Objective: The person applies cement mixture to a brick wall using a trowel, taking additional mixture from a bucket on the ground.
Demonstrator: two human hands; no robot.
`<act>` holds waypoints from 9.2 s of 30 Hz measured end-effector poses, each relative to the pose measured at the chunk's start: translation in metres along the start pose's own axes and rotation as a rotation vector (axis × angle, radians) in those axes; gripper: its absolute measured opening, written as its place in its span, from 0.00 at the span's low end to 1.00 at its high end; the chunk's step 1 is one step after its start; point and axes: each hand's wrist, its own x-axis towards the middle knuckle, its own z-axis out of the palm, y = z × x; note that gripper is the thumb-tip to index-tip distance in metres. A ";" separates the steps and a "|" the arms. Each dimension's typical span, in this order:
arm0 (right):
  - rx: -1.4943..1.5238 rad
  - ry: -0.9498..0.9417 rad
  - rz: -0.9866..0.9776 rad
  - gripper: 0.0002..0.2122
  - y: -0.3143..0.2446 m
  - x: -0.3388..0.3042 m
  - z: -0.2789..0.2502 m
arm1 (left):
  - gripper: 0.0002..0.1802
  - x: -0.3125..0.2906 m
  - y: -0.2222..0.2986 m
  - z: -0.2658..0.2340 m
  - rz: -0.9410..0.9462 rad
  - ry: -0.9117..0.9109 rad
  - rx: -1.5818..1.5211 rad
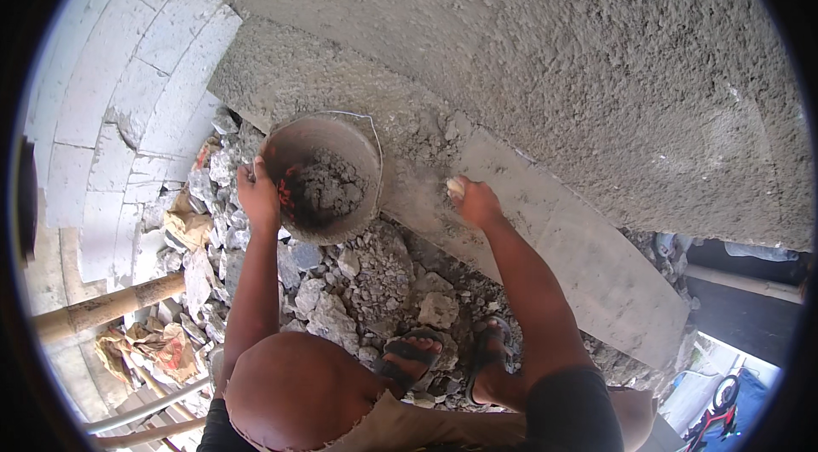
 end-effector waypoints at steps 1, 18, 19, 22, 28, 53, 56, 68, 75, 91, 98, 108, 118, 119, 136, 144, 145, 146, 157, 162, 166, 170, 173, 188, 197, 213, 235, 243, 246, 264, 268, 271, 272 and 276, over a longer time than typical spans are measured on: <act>-0.010 0.061 0.046 0.22 0.014 0.011 -0.001 | 0.16 -0.002 0.002 0.003 0.000 -0.004 -0.008; -0.285 0.117 0.197 0.18 0.030 0.061 -0.029 | 0.18 -0.011 0.000 0.011 0.016 -0.030 0.057; -0.299 0.143 0.171 0.19 0.032 0.059 -0.032 | 0.18 -0.014 0.000 0.012 0.028 -0.028 0.023; -0.330 0.139 0.126 0.20 0.026 0.050 -0.046 | 0.17 -0.012 -0.001 0.010 0.018 -0.017 0.059; -0.286 0.175 -0.019 0.20 -0.005 0.018 -0.085 | 0.16 -0.012 -0.002 0.010 0.102 0.032 0.076; -0.729 0.182 0.165 0.23 0.038 -0.040 -0.065 | 0.17 -0.007 -0.007 -0.005 -0.001 -0.025 0.014; -0.754 0.186 0.172 0.24 0.049 -0.018 -0.053 | 0.17 -0.004 -0.013 -0.007 0.032 -0.019 0.030; -0.514 0.031 0.180 0.24 0.060 0.013 -0.027 | 0.18 -0.005 -0.015 -0.004 0.092 0.020 0.071; -0.603 -0.058 -0.043 0.22 0.015 -0.015 -0.059 | 0.16 -0.008 -0.007 -0.005 0.089 0.016 0.084; -0.463 -0.098 -0.036 0.21 0.012 0.003 -0.055 | 0.16 -0.007 -0.005 -0.011 0.051 0.002 0.058; -0.604 0.108 0.193 0.22 0.079 -0.003 -0.049 | 0.17 -0.013 0.001 0.003 0.021 -0.008 0.021; -0.398 0.039 0.224 0.23 0.035 -0.024 -0.051 | 0.16 -0.012 0.000 -0.002 0.037 -0.029 0.018; 0.236 0.128 0.639 0.25 0.009 -0.069 -0.024 | 0.17 -0.013 0.001 0.000 0.074 0.016 0.085; 0.239 0.122 0.634 0.25 0.007 -0.080 -0.013 | 0.17 -0.013 0.002 -0.002 0.069 0.017 0.072; 0.662 -0.057 0.474 0.13 -0.090 0.086 0.007 | 0.15 -0.008 -0.010 0.003 -0.017 0.025 0.111; 0.906 -0.133 0.464 0.14 -0.089 0.057 -0.036 | 0.14 -0.010 -0.013 0.003 -0.051 0.034 0.053; 0.909 -0.162 0.443 0.15 -0.095 0.052 -0.043 | 0.14 -0.010 -0.012 0.001 -0.040 0.039 0.054; 0.911 -0.191 0.421 0.16 -0.101 0.048 -0.051 | 0.14 -0.010 -0.013 -0.001 -0.028 0.044 0.055; 0.031 0.090 -0.379 0.24 -0.207 -0.052 -0.100 | 0.18 0.003 -0.044 0.000 0.067 0.095 0.015; -0.372 0.151 -0.437 0.26 -0.224 -0.065 -0.061 | 0.17 -0.005 -0.027 -0.012 -0.185 0.083 -0.094; -0.084 0.163 -0.203 0.21 -0.199 -0.063 -0.077 | 0.18 -0.001 -0.041 -0.026 -0.249 0.077 -0.121; 0.088 0.055 0.105 0.22 -0.089 -0.053 -0.041 | 0.18 0.010 -0.054 -0.027 -0.240 0.037 -0.155; -0.008 -0.108 0.213 0.25 -0.051 -0.073 -0.030 | 0.18 0.007 -0.058 -0.026 -0.199 0.036 -0.138; 0.517 0.079 0.940 0.29 -0.033 -0.191 0.010 | 0.23 -0.015 -0.064 -0.038 -0.345 0.036 -0.464; 0.612 0.090 0.679 0.30 -0.124 -0.059 0.080 | 0.25 -0.024 -0.052 -0.026 -0.353 0.007 -0.394; 0.655 0.359 1.035 0.11 0.054 -0.093 -0.003 | 0.22 -0.010 -0.079 -0.038 -0.279 0.041 -0.450; 0.389 0.154 0.636 0.26 -0.041 -0.065 0.015 | 0.19 0.024 -0.027 -0.018 0.391 0.076 0.284; -0.129 0.364 0.285 0.33 -0.104 -0.090 0.003 | 0.30 0.066 0.038 0.064 0.821 -0.681 0.789; -0.326 0.106 0.305 0.36 -0.013 -0.093 0.017 | 0.34 0.051 0.049 0.099 0.769 -0.872 0.837; -0.013 0.167 0.272 0.33 0.044 -0.153 0.006 | 0.32 0.007 0.108 -0.111 0.884 -1.082 0.723; 0.016 0.165 0.153 0.28 0.036 -0.161 -0.003 | 0.36 0.006 0.142 -0.161 0.612 -0.902 0.618; 0.061 0.091 0.124 0.29 0.020 -0.146 0.003 | 0.37 0.004 0.152 -0.220 0.288 -0.780 0.589; 0.073 0.128 0.053 0.28 0.011 -0.140 0.005 | 0.37 0.000 0.144 -0.238 0.253 -0.750 0.602; 0.090 0.199 -0.115 0.27 -0.013 -0.114 -0.005 | 0.37 -0.014 0.133 -0.282 0.021 -0.505 0.439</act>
